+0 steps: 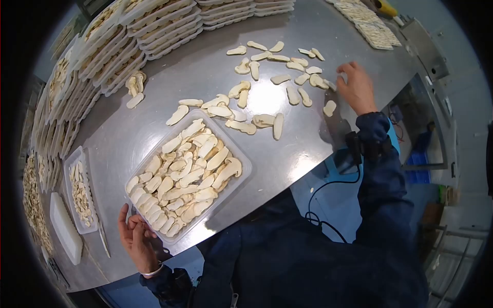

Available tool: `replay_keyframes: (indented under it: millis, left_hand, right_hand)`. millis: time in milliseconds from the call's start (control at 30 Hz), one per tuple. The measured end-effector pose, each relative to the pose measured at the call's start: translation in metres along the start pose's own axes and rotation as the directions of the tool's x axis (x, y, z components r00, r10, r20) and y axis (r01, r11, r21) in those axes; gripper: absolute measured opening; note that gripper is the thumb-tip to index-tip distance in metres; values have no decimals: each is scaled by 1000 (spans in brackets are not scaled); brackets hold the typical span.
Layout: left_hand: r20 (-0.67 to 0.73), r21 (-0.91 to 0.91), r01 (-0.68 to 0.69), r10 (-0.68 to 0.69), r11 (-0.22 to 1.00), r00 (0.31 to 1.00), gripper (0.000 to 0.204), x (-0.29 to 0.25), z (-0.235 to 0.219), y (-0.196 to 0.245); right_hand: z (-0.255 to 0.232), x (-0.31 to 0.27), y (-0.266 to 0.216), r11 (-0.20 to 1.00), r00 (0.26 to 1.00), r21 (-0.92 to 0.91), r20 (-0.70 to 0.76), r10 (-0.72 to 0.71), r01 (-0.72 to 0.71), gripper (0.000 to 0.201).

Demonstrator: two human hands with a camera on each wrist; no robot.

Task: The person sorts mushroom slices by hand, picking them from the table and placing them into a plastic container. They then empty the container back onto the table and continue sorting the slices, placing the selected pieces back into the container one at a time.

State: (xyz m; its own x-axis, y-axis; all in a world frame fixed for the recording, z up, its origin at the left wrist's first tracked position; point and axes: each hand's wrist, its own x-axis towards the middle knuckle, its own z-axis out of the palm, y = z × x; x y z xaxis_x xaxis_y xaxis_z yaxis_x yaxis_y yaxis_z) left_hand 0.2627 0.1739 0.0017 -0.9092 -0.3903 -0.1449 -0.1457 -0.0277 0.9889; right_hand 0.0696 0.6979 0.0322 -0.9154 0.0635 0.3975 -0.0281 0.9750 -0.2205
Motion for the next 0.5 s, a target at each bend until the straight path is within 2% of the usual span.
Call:
replay_keyframes:
  millis: [33,133,233,367,467,500]
  left_hand:
    - [-6,-2,-3,3,1000,1000,52,0,1,0]
    - [7,-13,0,0,1000,1000,52,0,-1,-1]
    - [1,-16,-1,1,1000,1000,52,0,-1,-1]
    - [4,-41,2,-2,999,1000,53,1,-5,-3]
    - [11,-40,4,-4,999,1000,52,2,-6,-4]
    - [11,-39,7,-6,999,1000,52,2,-6,-4]
  right_hand:
    - [0,6,-3,992,995,-94,-42,-93,88,18]
    - [6,32,-11,993,992,26,42,-116,115,18]
    - [24,59,-2,992,992,-70,68,-104,109,20]
    - [39,81,-6,981,956,-62,245,-161,181,24]
    - [52,85,-9,957,956,-116,159,-247,266,23]
    - [55,88,-9,948,949,-150,194,-249,280,22]
